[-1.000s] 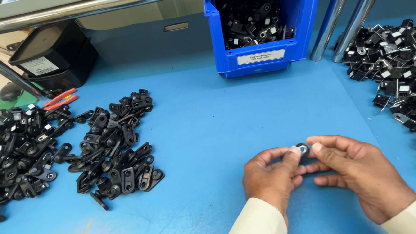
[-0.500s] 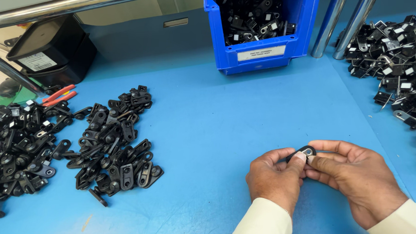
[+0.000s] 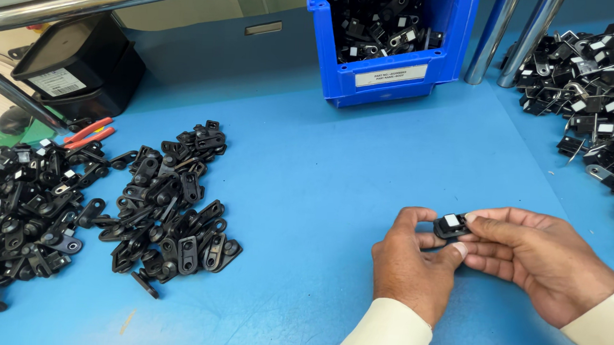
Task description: The person picks small black plastic bracket parts from piles on a blue workbench, fits a smaller component into each bracket by hand, and places the assembled parts into a blue bin. The person repeats this assembly cycle one part at a time throughout the episode.
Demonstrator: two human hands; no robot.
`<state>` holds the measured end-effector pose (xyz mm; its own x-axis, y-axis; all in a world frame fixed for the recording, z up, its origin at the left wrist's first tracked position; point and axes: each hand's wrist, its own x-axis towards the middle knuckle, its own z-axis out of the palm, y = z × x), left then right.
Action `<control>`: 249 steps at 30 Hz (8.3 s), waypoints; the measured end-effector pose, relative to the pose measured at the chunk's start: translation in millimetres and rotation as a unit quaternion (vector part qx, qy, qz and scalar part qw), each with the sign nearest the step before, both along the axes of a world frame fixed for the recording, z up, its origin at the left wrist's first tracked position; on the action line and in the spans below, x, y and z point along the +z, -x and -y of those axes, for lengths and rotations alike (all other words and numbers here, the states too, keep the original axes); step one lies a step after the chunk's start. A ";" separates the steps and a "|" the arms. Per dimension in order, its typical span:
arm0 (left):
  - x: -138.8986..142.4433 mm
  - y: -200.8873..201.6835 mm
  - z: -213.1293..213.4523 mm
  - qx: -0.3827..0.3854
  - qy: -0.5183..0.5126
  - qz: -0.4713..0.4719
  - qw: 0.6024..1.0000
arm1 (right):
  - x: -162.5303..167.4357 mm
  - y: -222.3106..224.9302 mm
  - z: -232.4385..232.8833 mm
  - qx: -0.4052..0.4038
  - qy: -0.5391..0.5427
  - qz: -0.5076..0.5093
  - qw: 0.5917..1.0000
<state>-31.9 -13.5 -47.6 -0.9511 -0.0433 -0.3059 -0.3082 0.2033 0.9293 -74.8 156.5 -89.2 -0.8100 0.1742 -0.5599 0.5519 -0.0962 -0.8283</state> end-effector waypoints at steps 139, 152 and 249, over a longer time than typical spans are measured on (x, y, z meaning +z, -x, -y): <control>-0.3 23.9 -13.0 -0.037 0.201 -0.032 0.978 | 2.2 -43.6 22.2 0.080 -0.397 -0.218 0.888; 2.1 16.2 -18.6 -0.115 0.313 -0.145 0.931 | -16.4 -24.6 7.5 0.116 -0.312 -0.211 0.919; -10.0 10.1 -3.0 0.003 -0.192 0.077 0.978 | -20.2 4.9 -25.3 0.193 0.004 0.018 0.981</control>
<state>-42.0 -10.5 -57.6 -0.8923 0.0987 -0.4404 -0.4510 -0.1543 0.8791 -79.7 181.8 -109.4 -0.7938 -0.1466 -0.5902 0.5780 0.1198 -0.8072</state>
